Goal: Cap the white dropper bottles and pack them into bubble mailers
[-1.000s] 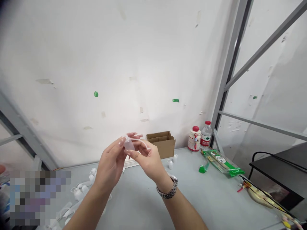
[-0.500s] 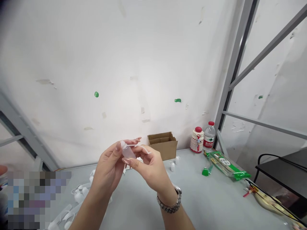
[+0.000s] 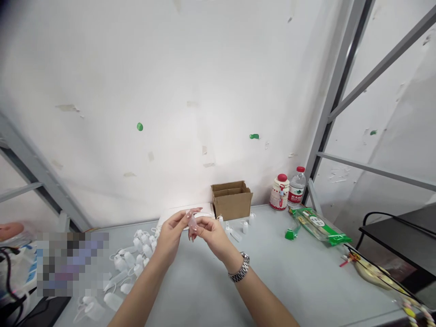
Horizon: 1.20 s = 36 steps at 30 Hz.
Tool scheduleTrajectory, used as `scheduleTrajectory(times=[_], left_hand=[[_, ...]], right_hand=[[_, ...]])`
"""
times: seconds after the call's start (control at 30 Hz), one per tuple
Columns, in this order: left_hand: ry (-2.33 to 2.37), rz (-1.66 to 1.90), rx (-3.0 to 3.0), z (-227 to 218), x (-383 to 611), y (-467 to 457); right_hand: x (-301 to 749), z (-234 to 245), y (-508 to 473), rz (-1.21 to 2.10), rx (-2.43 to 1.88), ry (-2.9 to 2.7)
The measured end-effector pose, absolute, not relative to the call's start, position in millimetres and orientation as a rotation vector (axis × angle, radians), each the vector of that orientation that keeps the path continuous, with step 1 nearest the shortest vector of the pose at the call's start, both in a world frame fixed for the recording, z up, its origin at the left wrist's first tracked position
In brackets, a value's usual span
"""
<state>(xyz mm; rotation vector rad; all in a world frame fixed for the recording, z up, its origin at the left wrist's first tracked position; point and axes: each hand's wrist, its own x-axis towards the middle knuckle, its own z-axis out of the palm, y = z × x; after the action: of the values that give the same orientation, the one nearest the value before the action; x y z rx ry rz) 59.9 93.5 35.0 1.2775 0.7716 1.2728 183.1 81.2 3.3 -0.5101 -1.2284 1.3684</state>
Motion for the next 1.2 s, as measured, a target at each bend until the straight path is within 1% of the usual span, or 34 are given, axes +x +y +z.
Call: scheduleTrajectory(times=[0.07,0.13,0.23,0.33,0.57,0.63,0.7,0.87,0.93,1.03,1.2], left_hand=[[0.773,1.311,1.119,-1,61,102],[0.772,1.259,0.988,-34,62,107],[0.737,1.223,0.875,-68,63,108],[0.751,1.235,0.836,-79,62,106],[0.851,1.236,0.896,-83,57,103],[0.859,1.236,0.947,-73,57,103],[0.835,1.238,1.038,-51,58,103],[0.65,1.307,1.21,39,58,97],[0.588,1.343,1.282,66,57,92],[0.602,1.394,1.325,84,56,83],[0.588,1.363,1.459,86,52,66]], right_hand=[[181,-30,88,1.487,-0.527,-1.145],[178,-58,92,1.571,-0.552,-1.066],[175,-81,93,1.644,-0.581,-0.992],[174,-86,91,1.667,-0.581,-0.959],[170,-89,87,1.669,-0.563,-0.94],[169,-82,86,1.633,-0.572,-0.947],[171,-64,85,1.575,-0.569,-0.975],[178,18,80,1.397,-0.462,-1.14],[179,48,77,1.326,-0.462,-1.214],[180,72,70,1.278,-0.455,-1.294],[186,74,58,1.326,-0.439,-1.304]])
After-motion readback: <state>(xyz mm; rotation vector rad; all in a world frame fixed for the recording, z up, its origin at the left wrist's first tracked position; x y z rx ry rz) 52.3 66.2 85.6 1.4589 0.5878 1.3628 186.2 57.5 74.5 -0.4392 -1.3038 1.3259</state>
